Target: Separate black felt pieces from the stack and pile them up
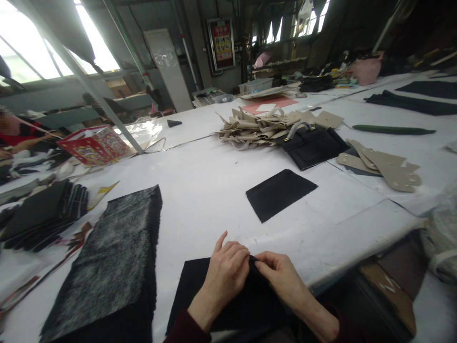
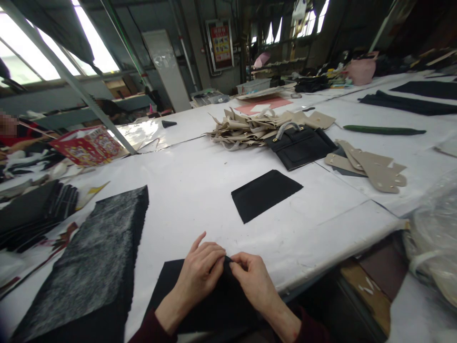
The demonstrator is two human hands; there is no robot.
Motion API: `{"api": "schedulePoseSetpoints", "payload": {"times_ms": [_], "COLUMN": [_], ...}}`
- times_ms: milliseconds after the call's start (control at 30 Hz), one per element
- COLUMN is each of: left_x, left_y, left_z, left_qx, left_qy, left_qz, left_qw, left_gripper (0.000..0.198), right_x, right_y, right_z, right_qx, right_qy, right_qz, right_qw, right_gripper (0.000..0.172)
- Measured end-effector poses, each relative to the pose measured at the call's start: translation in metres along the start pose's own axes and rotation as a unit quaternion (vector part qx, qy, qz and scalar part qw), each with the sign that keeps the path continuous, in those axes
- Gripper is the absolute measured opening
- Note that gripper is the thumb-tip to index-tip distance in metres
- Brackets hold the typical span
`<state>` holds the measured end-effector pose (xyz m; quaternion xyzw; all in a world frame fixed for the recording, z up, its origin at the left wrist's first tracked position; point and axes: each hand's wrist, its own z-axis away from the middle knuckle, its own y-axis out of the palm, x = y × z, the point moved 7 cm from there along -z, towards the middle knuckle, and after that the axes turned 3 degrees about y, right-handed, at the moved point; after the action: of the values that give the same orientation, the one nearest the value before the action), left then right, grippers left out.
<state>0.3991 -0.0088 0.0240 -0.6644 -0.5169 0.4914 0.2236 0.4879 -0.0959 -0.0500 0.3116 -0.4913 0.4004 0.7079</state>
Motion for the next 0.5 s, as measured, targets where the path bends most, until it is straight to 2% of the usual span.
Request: {"api": "schedulePoseSetpoints", "payload": {"times_ms": [233,500], "left_x": [0.007,0.018], "left_y": [0.009,0.024], "left_z": [0.002,0.005], "left_qx": [0.057,0.104], "left_qy": [-0.014,-0.090], "left_qz": [-0.022,0.060], "left_qw": [0.998,0.989], "left_gripper": [0.019,0.018], "right_x": [0.020,0.023], "right_y": [-0.010,-0.011], "right_z": [0.003,0.001], "right_qx": [-0.046,-0.065], "right_qy": [-0.070,-0.103], "right_qz": [0.175,0.178], "right_qw": [0.981,0.976], "right_gripper": [0.018,0.017]}}
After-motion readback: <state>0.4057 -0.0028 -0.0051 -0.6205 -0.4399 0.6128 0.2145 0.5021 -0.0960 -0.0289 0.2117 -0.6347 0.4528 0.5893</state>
